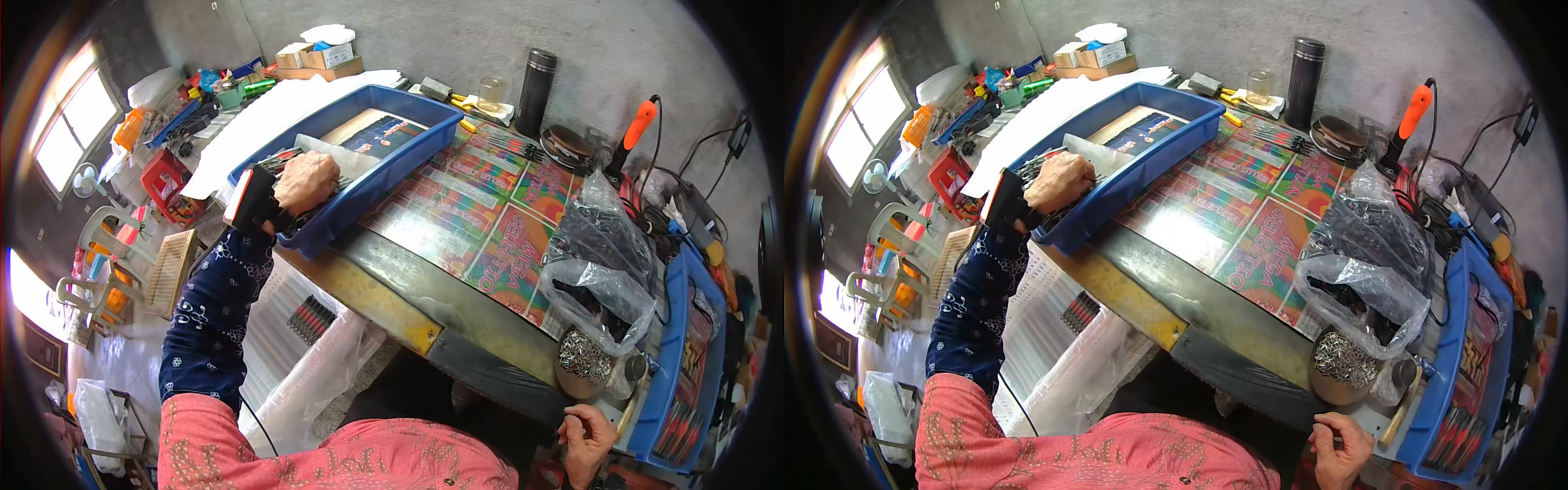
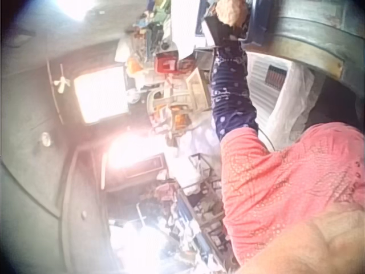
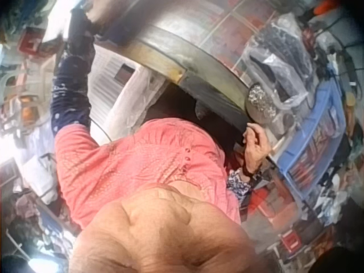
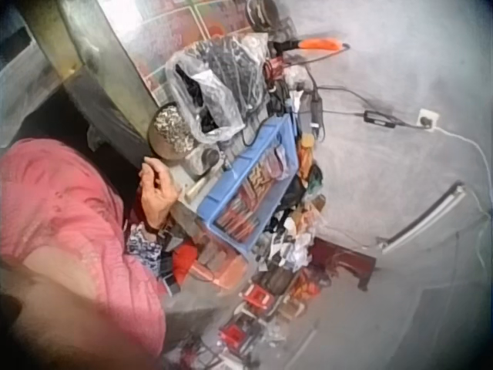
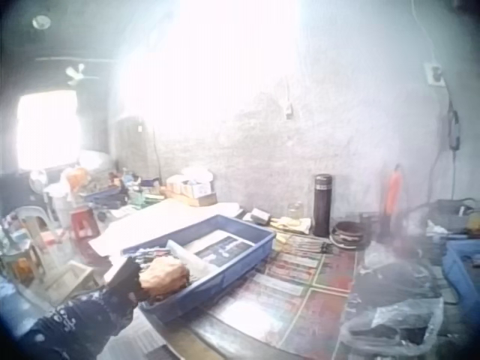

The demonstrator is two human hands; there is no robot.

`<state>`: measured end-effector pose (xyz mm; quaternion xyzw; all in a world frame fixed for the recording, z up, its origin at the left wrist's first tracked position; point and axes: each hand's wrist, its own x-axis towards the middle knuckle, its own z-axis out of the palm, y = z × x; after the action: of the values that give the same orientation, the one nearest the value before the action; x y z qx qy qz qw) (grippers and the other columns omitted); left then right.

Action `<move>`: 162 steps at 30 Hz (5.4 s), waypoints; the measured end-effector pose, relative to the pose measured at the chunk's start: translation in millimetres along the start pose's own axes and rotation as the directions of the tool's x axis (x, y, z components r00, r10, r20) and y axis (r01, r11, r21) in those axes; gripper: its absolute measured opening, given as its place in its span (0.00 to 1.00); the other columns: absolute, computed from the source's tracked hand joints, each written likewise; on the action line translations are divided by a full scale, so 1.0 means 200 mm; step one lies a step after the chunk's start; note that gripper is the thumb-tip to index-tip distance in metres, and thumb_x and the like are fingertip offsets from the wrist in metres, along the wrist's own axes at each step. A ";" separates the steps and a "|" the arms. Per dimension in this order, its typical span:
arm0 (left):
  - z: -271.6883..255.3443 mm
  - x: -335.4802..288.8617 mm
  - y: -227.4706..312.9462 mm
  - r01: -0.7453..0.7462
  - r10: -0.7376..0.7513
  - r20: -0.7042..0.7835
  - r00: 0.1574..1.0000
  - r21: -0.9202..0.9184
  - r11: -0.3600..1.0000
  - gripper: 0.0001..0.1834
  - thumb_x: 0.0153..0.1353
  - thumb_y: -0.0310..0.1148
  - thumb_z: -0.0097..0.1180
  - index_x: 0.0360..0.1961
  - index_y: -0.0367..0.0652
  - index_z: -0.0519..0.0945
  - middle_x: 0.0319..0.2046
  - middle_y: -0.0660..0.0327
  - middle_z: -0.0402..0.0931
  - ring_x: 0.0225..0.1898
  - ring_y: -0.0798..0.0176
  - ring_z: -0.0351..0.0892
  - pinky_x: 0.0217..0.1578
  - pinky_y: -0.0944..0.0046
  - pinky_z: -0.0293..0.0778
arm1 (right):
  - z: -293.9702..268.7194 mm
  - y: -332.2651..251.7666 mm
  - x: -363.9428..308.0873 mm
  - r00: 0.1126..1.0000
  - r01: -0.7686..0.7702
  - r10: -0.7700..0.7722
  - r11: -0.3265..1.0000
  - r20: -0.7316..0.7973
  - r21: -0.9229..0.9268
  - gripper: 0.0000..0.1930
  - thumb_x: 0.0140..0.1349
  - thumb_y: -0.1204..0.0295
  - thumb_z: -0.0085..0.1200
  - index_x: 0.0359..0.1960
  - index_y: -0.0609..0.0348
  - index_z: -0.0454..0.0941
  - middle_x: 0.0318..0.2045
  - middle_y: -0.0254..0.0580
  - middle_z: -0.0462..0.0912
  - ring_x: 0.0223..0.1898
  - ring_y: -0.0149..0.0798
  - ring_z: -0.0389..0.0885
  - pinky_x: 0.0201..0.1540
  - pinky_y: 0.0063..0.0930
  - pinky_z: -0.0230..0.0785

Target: The person repeatedly picks small black plastic components and metal pins from trays on a cluttered workbench, inserts the pins into the components, and places the assembled units into a blue tray. The person handles the items one at a time and repeats the cycle throughout the clip.

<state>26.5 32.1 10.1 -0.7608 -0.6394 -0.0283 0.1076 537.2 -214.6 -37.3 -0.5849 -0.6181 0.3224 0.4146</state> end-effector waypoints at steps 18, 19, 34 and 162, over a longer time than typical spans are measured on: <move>0.07 0.11 -0.06 0.040 -0.038 0.041 0.998 -0.063 0.997 0.10 0.51 0.35 0.59 0.27 0.39 0.85 0.24 0.50 0.81 0.27 0.48 0.82 0.30 0.51 0.76 | 0.01 0.00 -0.03 0.999 -0.039 0.039 0.999 -0.033 -0.001 0.05 0.56 0.82 0.61 0.35 0.66 0.82 0.27 0.45 0.84 0.24 0.33 0.82 0.27 0.23 0.72; 0.09 0.12 -0.07 0.073 -0.068 0.077 0.995 -0.053 0.996 0.10 0.51 0.35 0.59 0.26 0.39 0.85 0.23 0.50 0.81 0.27 0.50 0.82 0.31 0.52 0.76 | 0.01 -0.01 -0.03 0.999 -0.001 0.000 1.000 -0.041 -0.020 0.05 0.56 0.84 0.60 0.35 0.67 0.82 0.27 0.45 0.84 0.23 0.32 0.81 0.27 0.23 0.70; 0.22 0.16 -0.35 -0.060 0.041 -0.082 0.996 -0.247 0.967 0.02 0.45 0.22 0.56 0.23 0.36 0.79 0.24 0.49 0.75 0.30 0.47 0.77 0.31 0.53 0.72 | -0.35 -0.16 -0.03 0.916 0.267 -0.346 0.903 -0.201 -0.338 0.05 0.58 0.80 0.62 0.36 0.65 0.82 0.27 0.39 0.83 0.22 0.29 0.78 0.25 0.22 0.68; -0.08 -0.76 1.51 0.444 0.375 0.286 0.882 -0.771 -0.457 0.08 0.63 0.31 0.64 0.38 0.38 0.82 0.29 0.65 0.81 0.25 0.73 0.78 0.25 0.74 0.74 | 0.26 -0.18 0.05 0.954 -0.169 0.053 0.908 0.296 0.382 0.25 0.65 0.78 0.58 0.63 0.64 0.69 0.27 0.35 0.84 0.22 0.17 0.75 0.23 0.12 0.65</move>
<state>295.8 -166.5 -40.4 -0.4264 -0.3257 -0.3797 -0.7536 474.1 -205.1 -27.6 -0.4700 -0.5559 0.5451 0.4158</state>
